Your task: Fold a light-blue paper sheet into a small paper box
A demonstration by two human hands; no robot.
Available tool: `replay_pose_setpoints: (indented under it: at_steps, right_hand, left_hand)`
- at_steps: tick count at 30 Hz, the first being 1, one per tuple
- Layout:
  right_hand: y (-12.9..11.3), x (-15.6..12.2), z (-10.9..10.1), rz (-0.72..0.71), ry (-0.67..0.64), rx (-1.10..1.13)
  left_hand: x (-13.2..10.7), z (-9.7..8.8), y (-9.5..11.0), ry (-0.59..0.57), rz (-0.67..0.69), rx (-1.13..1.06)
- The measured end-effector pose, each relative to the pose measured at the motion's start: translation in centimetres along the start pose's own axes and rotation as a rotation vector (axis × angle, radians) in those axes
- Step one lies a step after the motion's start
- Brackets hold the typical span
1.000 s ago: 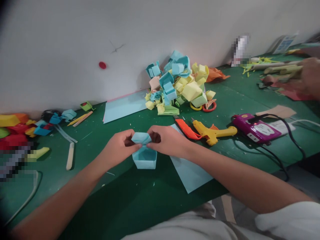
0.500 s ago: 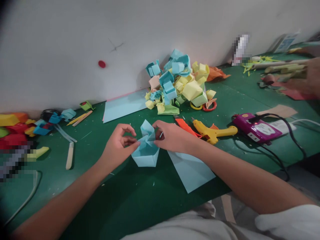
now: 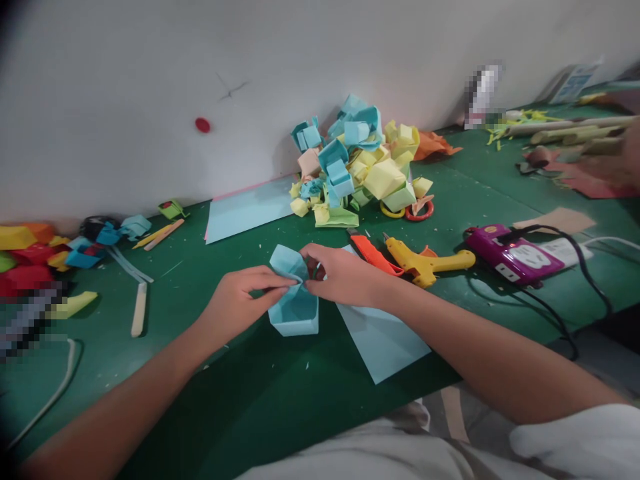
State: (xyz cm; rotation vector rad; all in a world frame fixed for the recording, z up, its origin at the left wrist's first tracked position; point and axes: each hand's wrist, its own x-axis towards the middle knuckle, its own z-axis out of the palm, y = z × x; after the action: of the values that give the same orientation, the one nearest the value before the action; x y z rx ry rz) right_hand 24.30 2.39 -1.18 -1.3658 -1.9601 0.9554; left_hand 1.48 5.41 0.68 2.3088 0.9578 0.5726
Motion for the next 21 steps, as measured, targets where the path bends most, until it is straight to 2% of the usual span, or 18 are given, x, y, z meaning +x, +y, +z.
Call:
replay_pose_setpoints:
  at_steps: [7, 10, 13, 16, 21]
  right_hand:
    - [-0.5, 0.1, 0.1, -0.048, -0.041, 0.061]
    - [-0.4, 0.1, 0.1, -0.037, -0.063, 0.129]
    - [-0.4, 0.1, 0.2, -0.003, -0.098, 0.213]
    - [-0.5, 0.1, 0.2, 0.008, -0.108, 0.243]
    - [-0.9, 0.0, 0.0, -0.001, -0.114, 0.230]
  left_hand:
    - [-0.3, 0.4, 0.4, 0.037, 0.131, 0.201]
    - [-0.3, 0.5, 0.4, 0.037, 0.107, 0.278]
    - [-0.4, 0.7, 0.4, 0.044, 0.070, 0.289]
    - [-0.5, 0.9, 0.3, 0.075, 0.102, 0.274]
    - [-0.7, 1.2, 0.5, 0.184, 0.123, 0.248]
